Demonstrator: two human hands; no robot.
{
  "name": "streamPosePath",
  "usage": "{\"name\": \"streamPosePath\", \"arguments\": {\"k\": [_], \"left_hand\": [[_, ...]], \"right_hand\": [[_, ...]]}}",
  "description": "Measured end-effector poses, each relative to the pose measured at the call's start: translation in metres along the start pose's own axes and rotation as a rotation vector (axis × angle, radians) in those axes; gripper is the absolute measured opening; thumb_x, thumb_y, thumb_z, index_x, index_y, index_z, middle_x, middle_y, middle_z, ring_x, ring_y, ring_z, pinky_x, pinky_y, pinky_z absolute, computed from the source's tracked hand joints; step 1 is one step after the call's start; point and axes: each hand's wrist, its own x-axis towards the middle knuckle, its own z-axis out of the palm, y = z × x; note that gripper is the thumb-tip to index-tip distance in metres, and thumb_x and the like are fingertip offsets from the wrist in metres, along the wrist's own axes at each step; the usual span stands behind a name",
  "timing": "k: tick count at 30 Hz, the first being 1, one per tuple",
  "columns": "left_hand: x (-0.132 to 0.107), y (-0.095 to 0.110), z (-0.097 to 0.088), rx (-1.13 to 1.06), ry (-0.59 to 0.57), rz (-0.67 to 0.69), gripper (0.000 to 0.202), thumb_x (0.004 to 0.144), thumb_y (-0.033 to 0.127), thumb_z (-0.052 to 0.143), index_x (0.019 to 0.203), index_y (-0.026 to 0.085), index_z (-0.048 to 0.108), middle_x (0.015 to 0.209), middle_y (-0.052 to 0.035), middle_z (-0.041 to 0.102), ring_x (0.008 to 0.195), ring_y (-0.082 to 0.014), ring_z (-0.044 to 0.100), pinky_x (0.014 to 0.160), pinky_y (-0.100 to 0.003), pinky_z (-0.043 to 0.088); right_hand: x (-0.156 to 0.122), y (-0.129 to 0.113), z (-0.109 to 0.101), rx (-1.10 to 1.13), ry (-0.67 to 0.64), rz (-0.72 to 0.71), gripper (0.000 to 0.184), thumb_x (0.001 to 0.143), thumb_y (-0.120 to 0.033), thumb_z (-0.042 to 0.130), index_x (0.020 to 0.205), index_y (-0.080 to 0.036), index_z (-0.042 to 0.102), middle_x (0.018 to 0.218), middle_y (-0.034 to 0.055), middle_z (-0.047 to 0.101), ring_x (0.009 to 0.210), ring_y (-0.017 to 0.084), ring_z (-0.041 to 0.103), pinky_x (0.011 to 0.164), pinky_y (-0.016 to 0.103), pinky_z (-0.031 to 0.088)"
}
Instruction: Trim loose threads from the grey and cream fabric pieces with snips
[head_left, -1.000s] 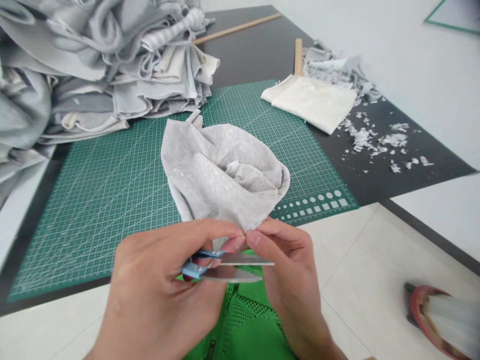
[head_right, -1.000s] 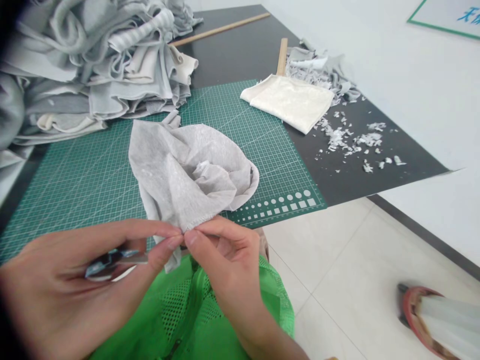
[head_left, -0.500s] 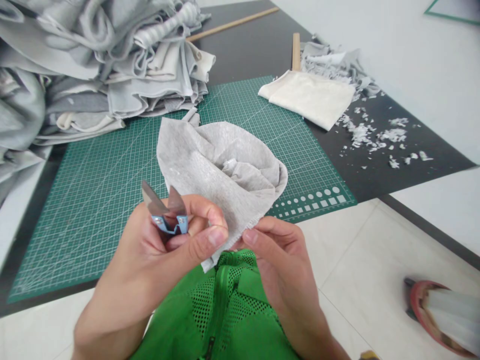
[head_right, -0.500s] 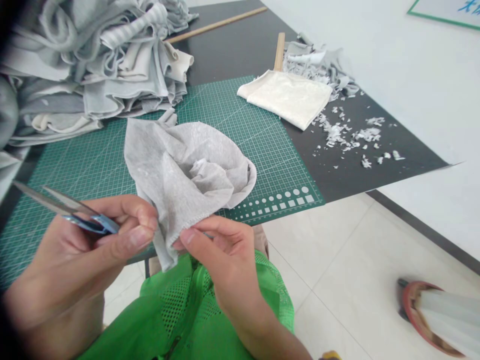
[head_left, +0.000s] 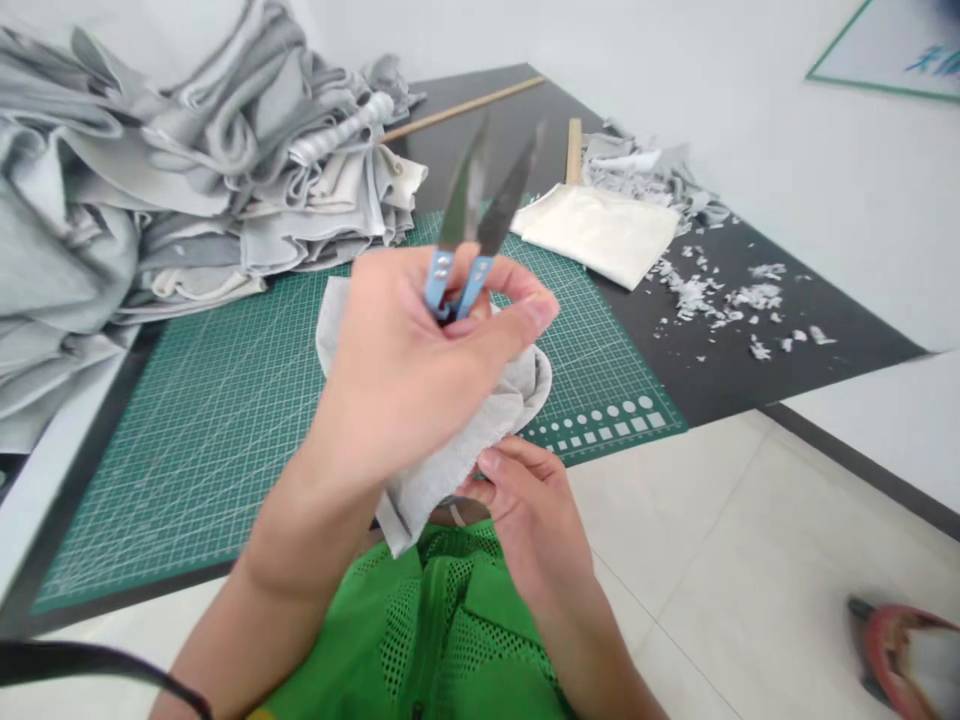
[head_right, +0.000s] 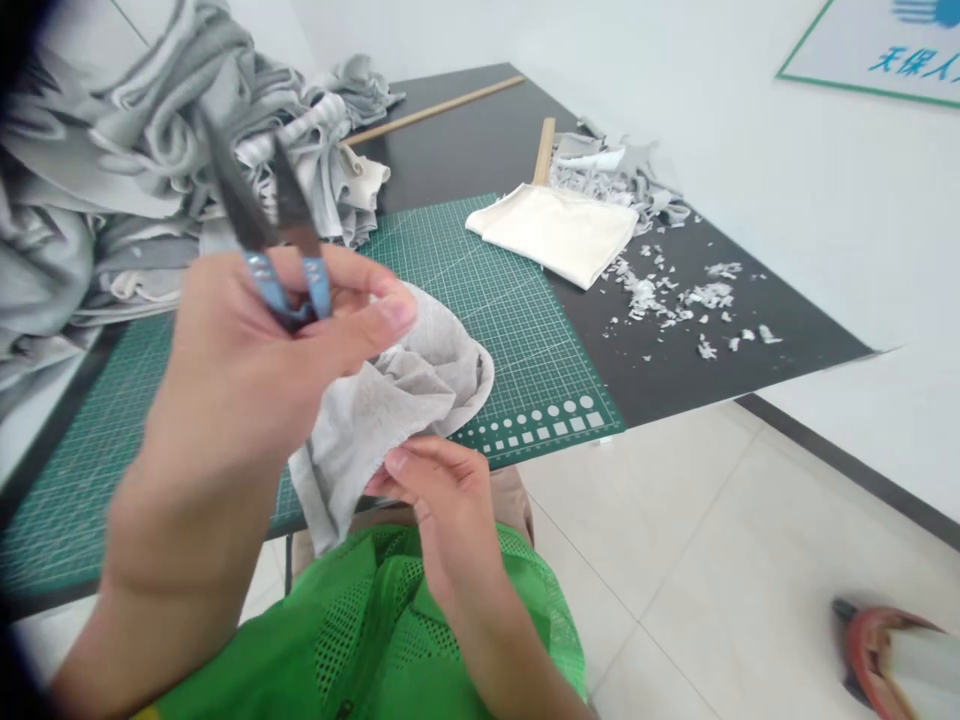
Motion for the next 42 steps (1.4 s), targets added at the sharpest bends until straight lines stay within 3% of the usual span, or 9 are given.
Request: {"name": "streamPosePath", "arguments": {"k": [6, 9, 12, 15, 18, 25, 28, 34, 42], "left_hand": [[0.058, 0.028, 0.073, 0.251, -0.157, 0.114, 0.007, 0.076, 0.015, 0.071, 0.069, 0.013, 0.074, 0.051, 0.0079, 0.05, 0.06, -0.0069, 0.062, 0.043, -0.012, 0.028], [0.082, 0.043, 0.109, 0.389, -0.353, 0.177, 0.041, 0.093, 0.032, 0.046, 0.081, 0.002, 0.072, 0.113, 0.0071, 0.069, 0.104, -0.0211, 0.065, 0.044, -0.019, 0.019], [0.101, 0.043, 0.147, 0.487, -0.575, 0.275, 0.095, 0.049, 0.023, -0.043, 0.063, -0.02, 0.041, 0.153, -0.0095, -0.021, 0.128, -0.0388, 0.032, 0.06, -0.041, 0.004], [0.112, 0.027, 0.18, 0.525, -0.508, 0.278, 0.097, 0.069, 0.03, -0.027, 0.075, -0.018, 0.057, 0.153, -0.013, 0.025, 0.119, -0.034, 0.049, 0.056, -0.037, 0.025], [0.113, 0.012, 0.192, 0.526, -0.441, 0.29, 0.034, 0.088, 0.03, 0.055, 0.099, 0.001, 0.071, 0.114, -0.0128, 0.071, 0.108, -0.0285, 0.067, 0.068, -0.026, 0.049], [0.093, 0.05, 0.112, 0.368, -0.36, 0.329, 0.045, 0.086, 0.026, 0.049, 0.127, 0.018, 0.065, 0.118, 0.0048, 0.068, 0.096, -0.0164, 0.069, 0.067, -0.023, 0.043], [0.069, 0.059, 0.061, 0.286, -0.324, 0.39, 0.027, 0.091, 0.027, 0.057, 0.114, 0.023, 0.071, 0.079, 0.0071, 0.062, 0.068, -0.0037, 0.056, 0.057, -0.015, 0.036], [-0.005, 0.027, -0.025, 0.445, -0.321, 0.108, 0.02, 0.079, 0.028, 0.073, 0.099, 0.03, 0.077, 0.054, 0.0071, 0.039, 0.046, -0.0067, 0.027, 0.04, -0.018, 0.024], [-0.078, -0.027, -0.082, 0.513, -0.307, -0.117, 0.043, 0.076, 0.038, 0.077, 0.117, 0.027, 0.069, 0.062, 0.0066, 0.042, 0.053, -0.0084, 0.039, 0.049, -0.016, 0.039]], "right_hand": [[0.003, -0.008, -0.003, 0.097, 0.041, 0.02, 0.003, 0.067, -0.021, 0.079, 0.068, -0.018, 0.077, 0.062, -0.001, 0.071, 0.059, 0.012, 0.065, 0.062, 0.025, 0.059], [0.006, -0.006, 0.0, 0.118, 0.063, -0.002, 0.002, 0.067, -0.02, 0.078, 0.066, -0.018, 0.076, 0.065, -0.0005, 0.071, 0.062, 0.013, 0.064, 0.065, 0.027, 0.058], [0.008, -0.001, 0.003, 0.109, 0.086, -0.029, 0.002, 0.069, -0.02, 0.076, 0.067, -0.019, 0.075, 0.066, -0.0008, 0.072, 0.061, 0.014, 0.064, 0.067, 0.029, 0.057], [0.008, 0.003, 0.005, 0.117, 0.115, -0.072, 0.003, 0.07, -0.021, 0.074, 0.071, -0.02, 0.076, 0.068, -0.0006, 0.074, 0.061, 0.016, 0.064, 0.069, 0.031, 0.057], [0.006, 0.004, 0.004, 0.129, 0.163, -0.099, 0.006, 0.071, -0.022, 0.072, 0.074, -0.02, 0.077, 0.069, -0.0007, 0.074, 0.063, 0.016, 0.065, 0.07, 0.03, 0.056], [0.004, -0.001, 0.002, 0.133, 0.156, 0.015, 0.015, 0.068, -0.028, 0.082, 0.074, -0.017, 0.073, 0.068, -0.0019, 0.069, 0.064, 0.011, 0.065, 0.062, 0.022, 0.057], [0.004, -0.003, 0.002, 0.106, 0.117, 0.029, 0.02, 0.071, -0.031, 0.082, 0.076, -0.017, 0.069, 0.067, -0.0015, 0.069, 0.06, 0.012, 0.067, 0.06, 0.025, 0.06], [0.003, -0.001, 0.006, 0.008, 0.075, -0.044, 0.02, 0.072, -0.03, 0.083, 0.077, -0.016, 0.069, 0.06, -0.0019, 0.068, 0.053, 0.011, 0.066, 0.056, 0.021, 0.059], [0.026, -0.016, 0.018, -0.049, 0.041, -0.166, 0.017, 0.07, -0.024, 0.084, 0.077, -0.017, 0.07, 0.067, -0.0022, 0.072, 0.058, 0.01, 0.067, 0.059, 0.019, 0.058]]}}
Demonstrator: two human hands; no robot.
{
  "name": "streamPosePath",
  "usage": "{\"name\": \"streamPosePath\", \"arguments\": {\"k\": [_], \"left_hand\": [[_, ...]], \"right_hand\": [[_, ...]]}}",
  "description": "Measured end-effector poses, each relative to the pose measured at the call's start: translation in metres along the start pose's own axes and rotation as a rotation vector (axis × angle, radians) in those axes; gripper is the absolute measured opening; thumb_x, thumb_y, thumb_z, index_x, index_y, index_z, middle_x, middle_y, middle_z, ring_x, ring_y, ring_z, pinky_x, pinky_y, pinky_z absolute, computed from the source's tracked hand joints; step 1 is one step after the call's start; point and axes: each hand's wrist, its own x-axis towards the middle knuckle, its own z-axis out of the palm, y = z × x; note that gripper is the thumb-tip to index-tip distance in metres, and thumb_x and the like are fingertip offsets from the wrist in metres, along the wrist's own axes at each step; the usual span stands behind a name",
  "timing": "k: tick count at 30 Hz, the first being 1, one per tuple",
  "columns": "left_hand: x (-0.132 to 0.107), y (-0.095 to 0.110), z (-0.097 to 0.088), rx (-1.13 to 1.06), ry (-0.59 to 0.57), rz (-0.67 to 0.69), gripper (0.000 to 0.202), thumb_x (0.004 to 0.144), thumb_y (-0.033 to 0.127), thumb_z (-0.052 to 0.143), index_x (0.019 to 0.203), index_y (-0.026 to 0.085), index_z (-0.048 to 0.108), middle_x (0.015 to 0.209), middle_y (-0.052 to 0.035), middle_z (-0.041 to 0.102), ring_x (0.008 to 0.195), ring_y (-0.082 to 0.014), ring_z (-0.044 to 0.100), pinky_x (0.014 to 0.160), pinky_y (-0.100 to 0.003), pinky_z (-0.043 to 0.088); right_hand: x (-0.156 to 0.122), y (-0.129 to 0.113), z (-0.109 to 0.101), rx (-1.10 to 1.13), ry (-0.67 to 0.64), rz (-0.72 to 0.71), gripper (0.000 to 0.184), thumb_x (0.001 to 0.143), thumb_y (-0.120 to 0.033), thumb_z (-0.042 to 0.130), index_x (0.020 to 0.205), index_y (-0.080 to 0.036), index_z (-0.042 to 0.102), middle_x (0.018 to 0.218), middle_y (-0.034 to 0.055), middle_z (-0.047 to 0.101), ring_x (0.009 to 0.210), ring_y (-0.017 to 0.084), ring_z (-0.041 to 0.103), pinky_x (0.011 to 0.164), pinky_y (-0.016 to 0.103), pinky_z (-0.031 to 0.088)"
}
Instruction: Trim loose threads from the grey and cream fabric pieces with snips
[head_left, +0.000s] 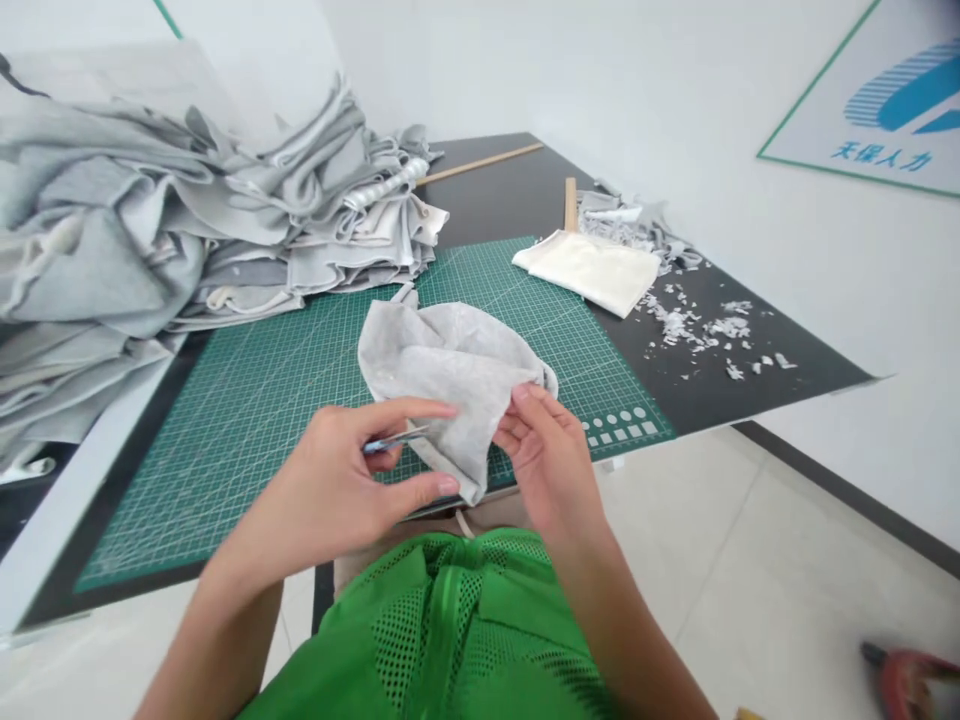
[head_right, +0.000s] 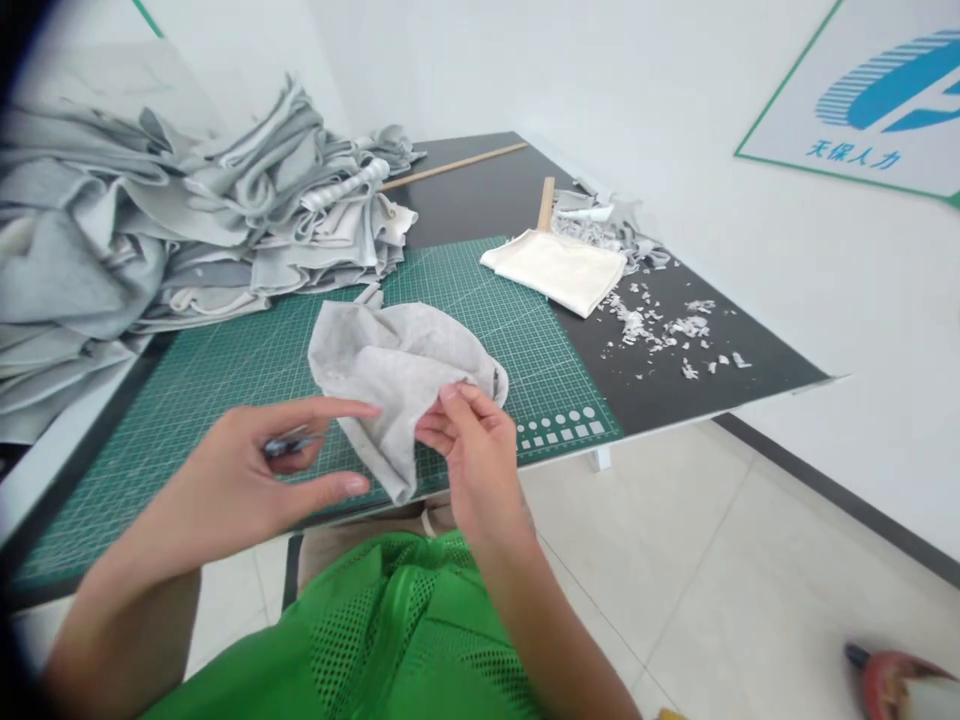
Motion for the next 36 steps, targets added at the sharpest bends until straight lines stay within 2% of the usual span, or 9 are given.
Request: {"name": "streamPosePath", "arguments": {"k": [4, 9, 12, 15, 19, 23, 28, 33, 36], "left_hand": [[-0.012, -0.014, 0.029, -0.013, 0.092, -0.094, 0.048, 0.072, 0.043, 0.08, 0.115, 0.027, 0.065, 0.065, 0.0062, 0.05, 0.056, -0.0104, 0.05, 0.06, -0.022, 0.051], [-0.012, -0.011, 0.063, 0.067, 0.174, -0.005, 0.048, 0.076, 0.045, 0.077, 0.117, 0.025, 0.061, 0.062, 0.0045, 0.059, 0.053, -0.0153, 0.057, 0.057, -0.026, 0.048], [-0.009, -0.015, 0.072, 0.04, 0.173, 0.052, 0.029, 0.083, 0.035, 0.072, 0.11, 0.025, 0.066, 0.073, 0.0005, 0.071, 0.063, -0.0184, 0.066, 0.06, -0.027, 0.048], [-0.007, -0.025, 0.077, -0.019, 0.187, 0.116, 0.012, 0.085, 0.021, 0.067, 0.096, 0.025, 0.07, 0.083, 0.0019, 0.075, 0.07, -0.016, 0.069, 0.063, -0.024, 0.051], [-0.008, -0.037, 0.079, -0.092, 0.264, 0.195, 0.023, 0.081, 0.012, 0.068, 0.098, 0.026, 0.069, 0.086, 0.0062, 0.075, 0.068, -0.0094, 0.067, 0.06, -0.017, 0.051], [-0.01, -0.041, 0.078, -0.119, 0.346, 0.244, 0.028, 0.078, 0.007, 0.07, 0.098, 0.026, 0.068, 0.085, 0.0083, 0.075, 0.064, -0.0054, 0.065, 0.063, -0.013, 0.051], [-0.012, -0.043, 0.079, -0.116, 0.41, 0.26, 0.026, 0.079, 0.007, 0.069, 0.097, 0.025, 0.069, 0.081, 0.007, 0.073, 0.061, -0.0047, 0.063, 0.059, -0.013, 0.049], [-0.015, -0.039, 0.076, -0.083, 0.482, 0.256, 0.016, 0.082, 0.012, 0.069, 0.095, 0.022, 0.07, 0.069, 0.0057, 0.067, 0.05, -0.0041, 0.052, 0.052, -0.015, 0.045], [-0.019, -0.039, 0.07, -0.061, 0.483, 0.282, 0.016, 0.082, 0.011, 0.068, 0.094, 0.021, 0.07, 0.063, 0.0067, 0.062, 0.045, -0.0036, 0.047, 0.049, -0.016, 0.042]], "right_hand": [[0.014, -0.003, 0.006, -0.059, 0.003, -0.022, 0.017, 0.072, -0.024, 0.082, 0.081, -0.017, 0.069, 0.073, -0.0014, 0.074, 0.063, 0.01, 0.069, 0.06, 0.017, 0.057], [0.018, -0.003, 0.006, -0.087, -0.002, -0.023, 0.015, 0.075, -0.023, 0.08, 0.082, -0.018, 0.068, 0.079, -0.0016, 0.075, 0.066, 0.009, 0.069, 0.059, 0.015, 0.056], [0.019, -0.002, 0.003, -0.064, 0.006, -0.02, 0.013, 0.077, -0.021, 0.079, 0.083, -0.017, 0.068, 0.08, -0.002, 0.075, 0.066, 0.008, 0.069, 0.058, 0.014, 0.056], [0.023, 0.0, -0.002, -0.049, 0.032, -0.02, 0.013, 0.076, -0.021, 0.078, 0.084, -0.018, 0.069, 0.084, -0.0011, 0.076, 0.069, 0.009, 0.07, 0.06, 0.015, 0.056], [0.025, 0.0, -0.007, -0.046, 0.028, 0.01, 0.011, 0.076, -0.022, 0.077, 0.084, -0.017, 0.071, 0.084, 0.0028, 0.078, 0.075, 0.013, 0.072, 0.067, 0.019, 0.059], [0.009, -0.002, -0.014, -0.078, -0.005, 0.09, 0.018, 0.078, -0.031, 0.076, 0.086, -0.015, 0.075, 0.089, 0.0083, 0.079, 0.084, 0.019, 0.074, 0.076, 0.027, 0.061], [-0.019, 0.004, -0.023, -0.28, -0.137, 0.043, 0.021, 0.08, -0.037, 0.077, 0.082, -0.016, 0.079, 0.082, 0.0053, 0.078, 0.078, 0.018, 0.072, 0.073, 0.028, 0.061], [-0.026, 0.013, -0.027, -0.364, -0.115, 0.086, 0.019, 0.074, -0.031, 0.084, 0.087, -0.019, 0.08, 0.08, 0.0013, 0.077, 0.071, 0.012, 0.07, 0.068, 0.022, 0.06], [-0.026, 0.013, -0.025, -0.351, -0.125, 0.143, 0.015, 0.074, -0.031, 0.084, 0.076, -0.017, 0.078, 0.065, 0.0001, 0.072, 0.058, 0.009, 0.066, 0.058, 0.018, 0.057]]}}
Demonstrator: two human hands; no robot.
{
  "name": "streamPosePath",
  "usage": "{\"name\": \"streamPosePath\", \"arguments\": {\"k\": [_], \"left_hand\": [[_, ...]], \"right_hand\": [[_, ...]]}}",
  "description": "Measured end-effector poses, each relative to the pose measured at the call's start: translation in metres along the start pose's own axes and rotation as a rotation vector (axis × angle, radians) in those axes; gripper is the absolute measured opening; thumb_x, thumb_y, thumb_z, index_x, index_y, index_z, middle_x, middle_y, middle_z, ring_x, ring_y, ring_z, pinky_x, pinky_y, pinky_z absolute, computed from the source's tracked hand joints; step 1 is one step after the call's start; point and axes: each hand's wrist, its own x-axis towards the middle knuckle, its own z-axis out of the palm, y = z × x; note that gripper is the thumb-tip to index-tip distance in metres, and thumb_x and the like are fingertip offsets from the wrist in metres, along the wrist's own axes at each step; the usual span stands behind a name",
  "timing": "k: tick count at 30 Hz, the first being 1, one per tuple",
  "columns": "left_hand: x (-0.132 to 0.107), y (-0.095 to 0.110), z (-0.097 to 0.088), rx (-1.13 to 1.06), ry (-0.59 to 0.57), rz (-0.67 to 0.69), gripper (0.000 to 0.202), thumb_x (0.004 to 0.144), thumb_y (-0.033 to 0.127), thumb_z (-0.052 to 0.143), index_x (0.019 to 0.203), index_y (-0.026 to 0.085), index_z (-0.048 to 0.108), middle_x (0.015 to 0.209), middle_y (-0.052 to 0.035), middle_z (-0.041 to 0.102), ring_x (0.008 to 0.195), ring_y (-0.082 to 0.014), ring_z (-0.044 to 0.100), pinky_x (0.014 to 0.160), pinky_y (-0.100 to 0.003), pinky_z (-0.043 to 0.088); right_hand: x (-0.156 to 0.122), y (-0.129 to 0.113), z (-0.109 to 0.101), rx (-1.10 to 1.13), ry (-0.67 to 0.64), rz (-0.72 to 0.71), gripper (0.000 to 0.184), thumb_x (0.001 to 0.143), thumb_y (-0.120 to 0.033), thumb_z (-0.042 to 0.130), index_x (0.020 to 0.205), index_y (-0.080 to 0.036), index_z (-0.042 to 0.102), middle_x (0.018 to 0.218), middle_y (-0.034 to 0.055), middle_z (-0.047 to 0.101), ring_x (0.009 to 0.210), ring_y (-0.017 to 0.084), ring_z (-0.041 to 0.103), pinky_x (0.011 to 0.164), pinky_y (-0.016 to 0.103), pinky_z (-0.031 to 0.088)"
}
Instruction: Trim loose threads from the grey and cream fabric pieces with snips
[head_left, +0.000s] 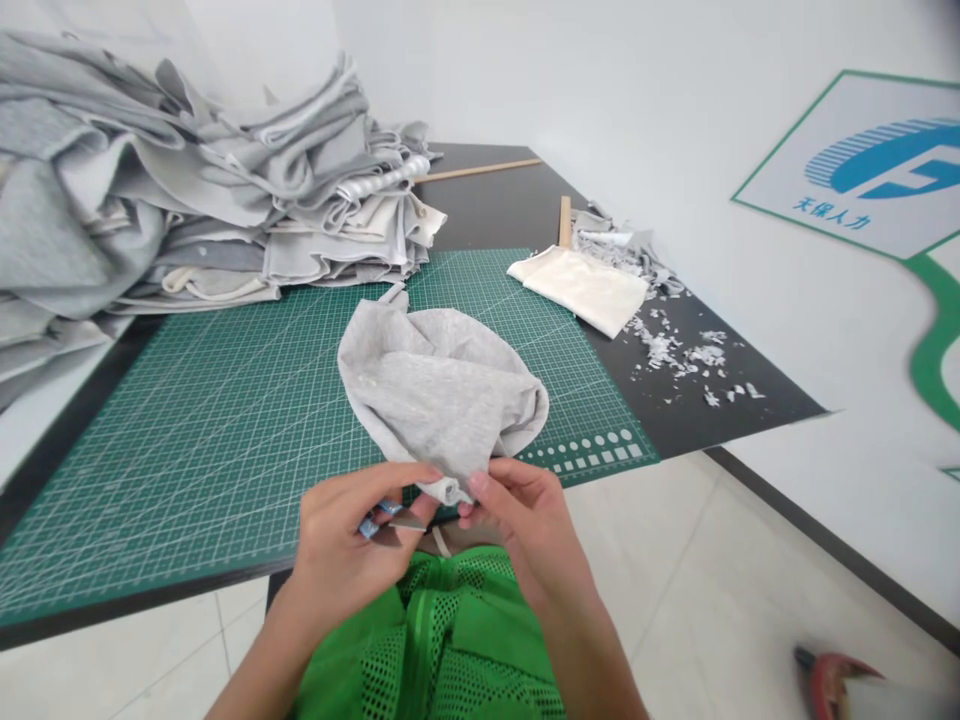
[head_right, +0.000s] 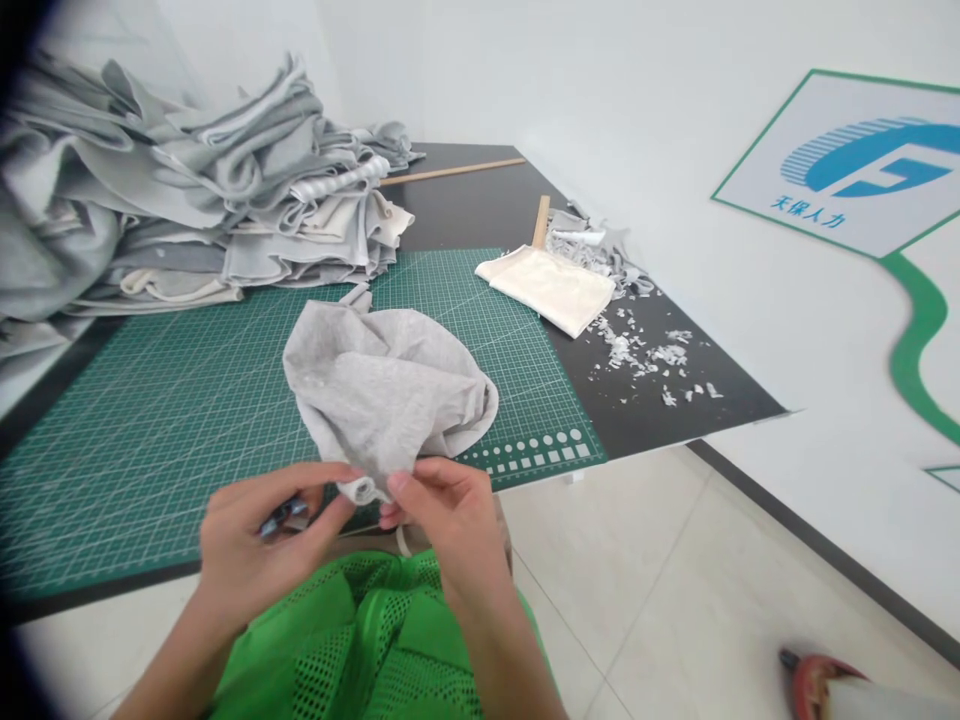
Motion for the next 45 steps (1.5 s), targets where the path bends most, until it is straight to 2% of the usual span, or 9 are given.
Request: {"name": "streamPosePath", "arguments": {"k": [10, 15, 18, 22, 30, 34, 37, 41, 45], "left_hand": [[-0.007, -0.002, -0.039, -0.014, -0.364, 0.176, 0.019, 0.087, 0.014, 0.064, 0.103, 0.024, 0.066, 0.082, 0.0029, 0.076, 0.064, -0.0098, 0.068, 0.06, -0.021, 0.051], [0.007, 0.006, -0.049, -0.027, -0.221, 0.109, 0.016, 0.091, 0.017, 0.061, 0.103, 0.024, 0.066, 0.066, 0.0069, 0.065, 0.054, -0.0061, 0.06, 0.055, -0.016, 0.047], [0.015, 0.006, -0.042, -0.03, -0.234, 0.023, 0.022, 0.092, 0.02, 0.058, 0.112, 0.025, 0.064, 0.055, 0.0097, 0.045, 0.044, -0.0047, 0.043, 0.047, -0.015, 0.037], [0.014, -0.001, -0.018, -0.026, -0.415, -0.074, 0.033, 0.085, 0.016, 0.065, 0.117, 0.027, 0.064, 0.06, 0.0093, 0.044, 0.048, -0.0052, 0.043, 0.049, -0.014, 0.036], [0.006, 0.004, 0.005, -0.072, -0.225, -0.145, 0.015, 0.091, 0.019, 0.058, 0.104, 0.019, 0.065, 0.056, 0.0084, 0.038, 0.047, -0.0074, 0.04, 0.048, -0.017, 0.034], [0.01, 0.007, 0.004, -0.136, -0.218, -0.171, 0.017, 0.096, 0.024, 0.054, 0.104, 0.017, 0.067, 0.062, 0.0035, 0.057, 0.055, -0.01, 0.053, 0.052, -0.019, 0.043], [0.013, 0.006, -0.003, -0.179, -0.24, -0.17, 0.018, 0.098, 0.027, 0.052, 0.104, 0.018, 0.067, 0.074, 0.0003, 0.065, 0.06, -0.0106, 0.058, 0.055, -0.019, 0.046], [0.018, 0.007, -0.021, -0.21, -0.384, -0.161, 0.026, 0.097, 0.03, 0.053, 0.122, 0.024, 0.057, 0.065, 0.0047, 0.052, 0.055, -0.0098, 0.049, 0.051, -0.017, 0.042], [0.019, 0.01, -0.045, -0.141, -0.56, -0.143, 0.036, 0.101, 0.031, 0.046, 0.136, 0.026, 0.043, 0.107, -0.0053, 0.062, 0.094, -0.0151, 0.062, 0.076, -0.022, 0.054]], "right_hand": [[-0.009, 0.002, 0.014, 0.197, 0.006, 0.013, 0.022, 0.076, -0.035, 0.081, 0.075, -0.014, 0.075, 0.069, 0.0016, 0.069, 0.063, 0.012, 0.063, 0.065, 0.027, 0.058], [-0.008, 0.009, 0.016, 0.19, 0.075, -0.024, 0.023, 0.077, -0.037, 0.079, 0.073, -0.016, 0.072, 0.072, 0.0018, 0.068, 0.069, 0.014, 0.063, 0.07, 0.028, 0.056], [-0.005, 0.014, 0.017, 0.194, 0.074, -0.06, 0.024, 0.08, -0.039, 0.076, 0.076, -0.016, 0.071, 0.073, 0.0017, 0.068, 0.068, 0.014, 0.061, 0.066, 0.027, 0.054], [-0.004, 0.021, 0.018, 0.226, 0.113, -0.066, 0.025, 0.082, -0.042, 0.074, 0.08, -0.017, 0.071, 0.072, 0.0009, 0.067, 0.065, 0.013, 0.058, 0.065, 0.026, 0.051], [-0.011, 0.023, 0.028, 0.294, -0.007, -0.139, 0.03, 0.065, -0.019, 0.086, 0.093, -0.02, 0.076, 0.093, 0.0029, 0.076, 0.093, 0.019, 0.067, 0.09, 0.031, 0.051], [-0.008, 0.03, 0.03, 0.338, 0.091, -0.124, 0.026, 0.063, -0.02, 0.087, 0.087, -0.019, 0.077, 0.089, 0.0028, 0.078, 0.087, 0.018, 0.068, 0.087, 0.031, 0.052], [-0.007, 0.033, 0.03, 0.331, 0.115, -0.089, 0.025, 0.065, -0.026, 0.087, 0.087, -0.018, 0.079, 0.086, 0.0041, 0.078, 0.08, 0.018, 0.069, 0.08, 0.031, 0.054], [-0.011, 0.032, 0.032, 0.323, 0.115, -0.084, 0.024, 0.068, -0.028, 0.086, 0.089, -0.018, 0.079, 0.084, 0.0045, 0.079, 0.077, 0.018, 0.069, 0.079, 0.033, 0.054], [-0.015, 0.032, 0.034, 0.267, 0.129, -0.12, 0.025, 0.067, -0.028, 0.088, 0.088, -0.017, 0.079, 0.08, 0.0044, 0.078, 0.077, 0.019, 0.07, 0.077, 0.032, 0.054]]}}
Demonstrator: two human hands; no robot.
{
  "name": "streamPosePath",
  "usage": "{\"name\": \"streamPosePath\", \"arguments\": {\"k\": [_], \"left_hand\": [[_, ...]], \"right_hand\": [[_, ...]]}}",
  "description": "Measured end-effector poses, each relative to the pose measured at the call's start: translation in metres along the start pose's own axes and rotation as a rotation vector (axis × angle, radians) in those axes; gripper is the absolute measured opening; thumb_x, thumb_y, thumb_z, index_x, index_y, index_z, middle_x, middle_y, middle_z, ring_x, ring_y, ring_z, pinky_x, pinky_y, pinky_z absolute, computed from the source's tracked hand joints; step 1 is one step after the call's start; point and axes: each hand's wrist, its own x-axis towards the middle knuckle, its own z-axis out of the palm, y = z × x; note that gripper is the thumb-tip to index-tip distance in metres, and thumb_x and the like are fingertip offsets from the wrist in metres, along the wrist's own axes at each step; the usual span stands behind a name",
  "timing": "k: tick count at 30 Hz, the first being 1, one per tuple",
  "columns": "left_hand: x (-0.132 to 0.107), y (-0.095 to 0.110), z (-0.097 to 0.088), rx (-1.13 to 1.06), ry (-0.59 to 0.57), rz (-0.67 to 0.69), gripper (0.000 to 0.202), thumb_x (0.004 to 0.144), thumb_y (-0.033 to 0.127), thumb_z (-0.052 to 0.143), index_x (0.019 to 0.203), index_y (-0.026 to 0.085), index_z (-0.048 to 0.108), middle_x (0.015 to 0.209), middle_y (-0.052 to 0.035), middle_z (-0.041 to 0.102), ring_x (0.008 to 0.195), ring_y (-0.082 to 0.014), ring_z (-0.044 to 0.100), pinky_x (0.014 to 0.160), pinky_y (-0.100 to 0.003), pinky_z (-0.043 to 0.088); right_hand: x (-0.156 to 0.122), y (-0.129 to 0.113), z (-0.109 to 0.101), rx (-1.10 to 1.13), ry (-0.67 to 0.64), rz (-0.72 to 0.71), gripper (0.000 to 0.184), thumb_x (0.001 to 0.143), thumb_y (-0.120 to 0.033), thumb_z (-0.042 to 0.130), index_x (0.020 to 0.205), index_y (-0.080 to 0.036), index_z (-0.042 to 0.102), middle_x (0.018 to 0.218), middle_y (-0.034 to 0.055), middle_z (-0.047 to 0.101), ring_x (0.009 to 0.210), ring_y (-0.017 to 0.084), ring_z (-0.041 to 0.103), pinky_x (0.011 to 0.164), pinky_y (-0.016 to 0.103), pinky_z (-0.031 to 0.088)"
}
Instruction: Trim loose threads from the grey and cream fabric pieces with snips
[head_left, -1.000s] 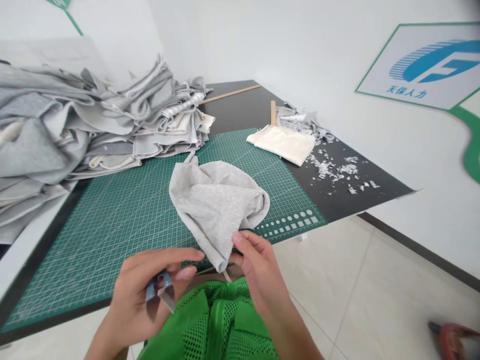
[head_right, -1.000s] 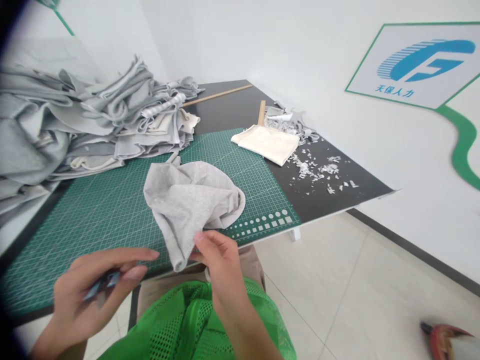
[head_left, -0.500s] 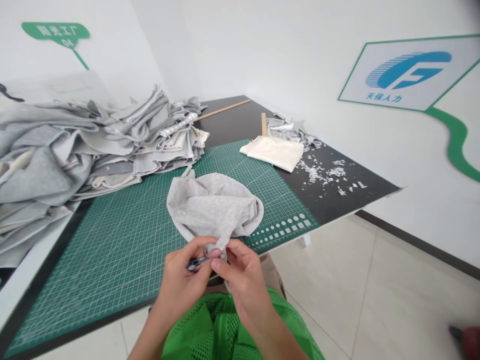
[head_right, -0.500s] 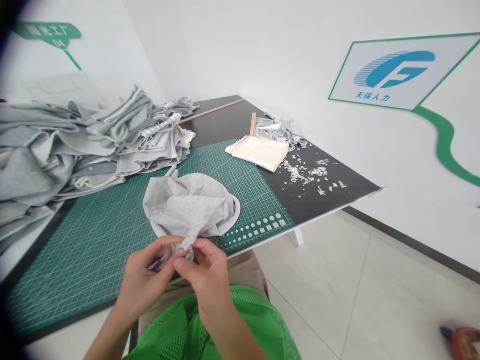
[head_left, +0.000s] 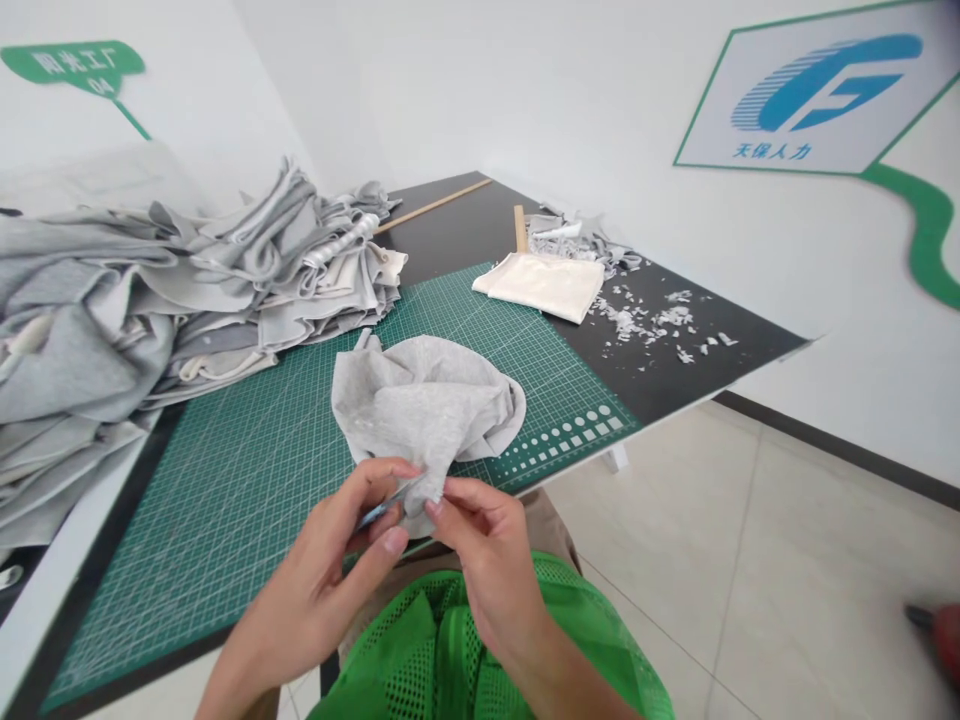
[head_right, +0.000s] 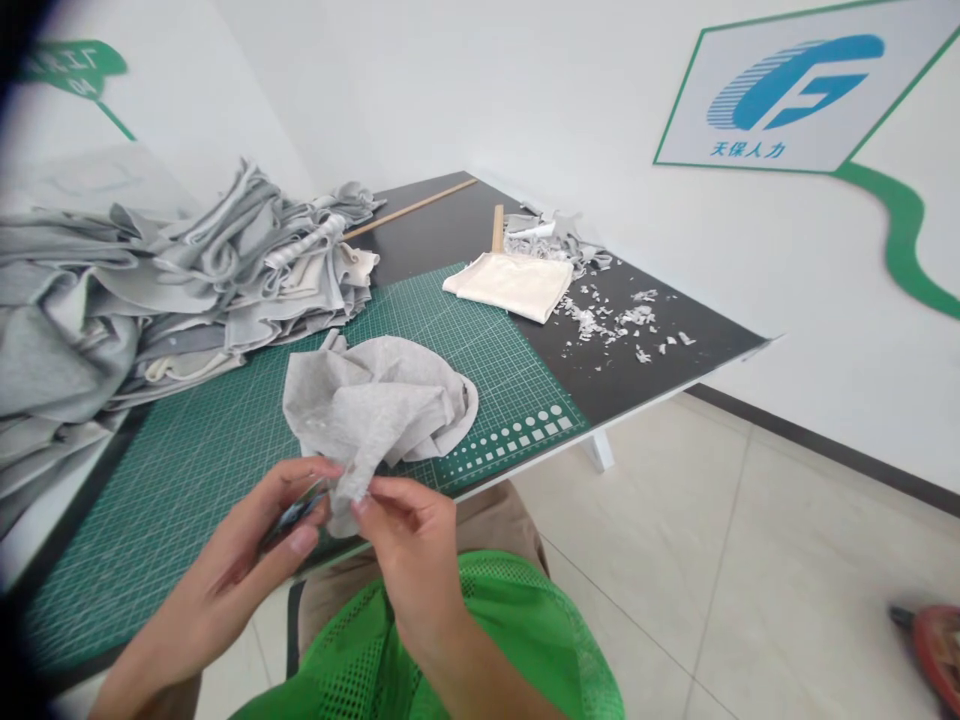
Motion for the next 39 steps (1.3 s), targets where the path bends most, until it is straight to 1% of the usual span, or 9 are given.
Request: {"name": "streamPosePath", "arguments": {"k": [2, 4, 10, 16, 20, 23, 30, 34, 39], "left_hand": [[-0.008, 0.001, -0.008, 0.109, -0.003, 0.025, 0.033, 0.102, 0.03, 0.043, 0.135, 0.025, 0.045, 0.12, -0.0078, 0.06, 0.106, -0.017, 0.061, 0.086, -0.024, 0.053], [-0.015, 0.002, -0.013, 0.228, -0.007, 0.061, 0.031, 0.102, 0.029, 0.042, 0.133, 0.025, 0.049, 0.118, -0.0073, 0.062, 0.106, -0.0174, 0.062, 0.088, -0.026, 0.051], [-0.019, 0.004, -0.016, 0.424, -0.076, 0.204, 0.032, 0.102, 0.019, 0.042, 0.132, 0.024, 0.052, 0.098, -0.0045, 0.063, 0.086, -0.0149, 0.065, 0.07, -0.024, 0.049], [-0.007, -0.003, -0.014, 0.446, -0.064, 0.257, 0.034, 0.1, 0.014, 0.044, 0.132, 0.022, 0.052, 0.099, -0.0042, 0.061, 0.076, -0.0113, 0.061, 0.064, -0.022, 0.046], [0.003, -0.008, -0.012, 0.412, -0.006, 0.205, 0.03, 0.101, 0.016, 0.045, 0.128, 0.024, 0.055, 0.099, -0.0029, 0.061, 0.079, -0.0115, 0.061, 0.069, -0.023, 0.046], [0.007, -0.01, -0.012, 0.345, -0.02, 0.186, 0.029, 0.1, 0.015, 0.046, 0.126, 0.024, 0.056, 0.097, -0.0019, 0.06, 0.08, -0.0109, 0.06, 0.07, -0.022, 0.046], [0.0, -0.015, -0.02, 0.279, -0.035, 0.195, 0.031, 0.1, 0.013, 0.046, 0.127, 0.025, 0.057, 0.098, -0.0029, 0.063, 0.084, -0.012, 0.061, 0.072, -0.022, 0.047], [-0.007, -0.013, -0.025, 0.343, -0.014, 0.253, 0.029, 0.099, 0.014, 0.045, 0.123, 0.024, 0.057, 0.091, -0.002, 0.064, 0.075, -0.0122, 0.061, 0.063, -0.022, 0.044], [-0.01, -0.006, -0.029, 0.469, -0.06, 0.27, 0.029, 0.098, 0.014, 0.045, 0.124, 0.022, 0.057, 0.086, -0.0025, 0.063, 0.064, -0.0128, 0.057, 0.055, -0.025, 0.04]], "right_hand": [[-0.001, 0.002, -0.001, -0.027, 0.015, -0.025, 0.025, 0.065, -0.028, 0.088, 0.087, -0.018, 0.079, 0.078, 0.0039, 0.078, 0.075, 0.019, 0.07, 0.075, 0.031, 0.054], [0.0, 0.004, -0.002, -0.052, 0.027, -0.048, 0.023, 0.065, -0.026, 0.088, 0.085, -0.019, 0.079, 0.077, 0.0033, 0.078, 0.074, 0.019, 0.07, 0.074, 0.031, 0.055], [-0.001, 0.008, -0.003, -0.116, 0.027, -0.088, 0.014, 0.074, -0.03, 0.083, 0.082, -0.019, 0.078, 0.076, 0.0017, 0.077, 0.069, 0.015, 0.067, 0.067, 0.027, 0.053], [-0.004, 0.01, -0.002, -0.106, 0.015, -0.065, 0.018, 0.076, -0.032, 0.081, 0.088, -0.019, 0.077, 0.081, 0.0025, 0.077, 0.073, 0.016, 0.068, 0.069, 0.028, 0.055], [-0.004, 0.014, -0.001, -0.037, 0.051, -0.038, 0.021, 0.07, -0.029, 0.086, 0.089, -0.022, 0.078, 0.084, 0.002, 0.079, 0.078, 0.017, 0.072, 0.077, 0.031, 0.058], [-0.004, 0.016, 0.0, 0.015, 0.058, 0.022, 0.024, 0.066, -0.028, 0.089, 0.086, -0.021, 0.078, 0.083, 0.0026, 0.08, 0.076, 0.018, 0.072, 0.079, 0.032, 0.058], [-0.006, 0.014, 0.004, 0.097, 0.05, 0.131, 0.028, 0.063, -0.03, 0.09, 0.086, -0.019, 0.078, 0.083, 0.0045, 0.08, 0.074, 0.019, 0.073, 0.077, 0.035, 0.059], [-0.008, 0.013, 0.004, 0.081, 0.081, 0.135, 0.028, 0.063, -0.032, 0.09, 0.085, -0.019, 0.079, 0.079, 0.0037, 0.08, 0.071, 0.017, 0.072, 0.073, 0.033, 0.059], [-0.01, 0.014, 0.002, 0.042, 0.135, 0.107, 0.029, 0.059, -0.034, 0.092, 0.082, -0.022, 0.079, 0.071, -0.0001, 0.077, 0.065, 0.012, 0.067, 0.065, 0.025, 0.056]]}}
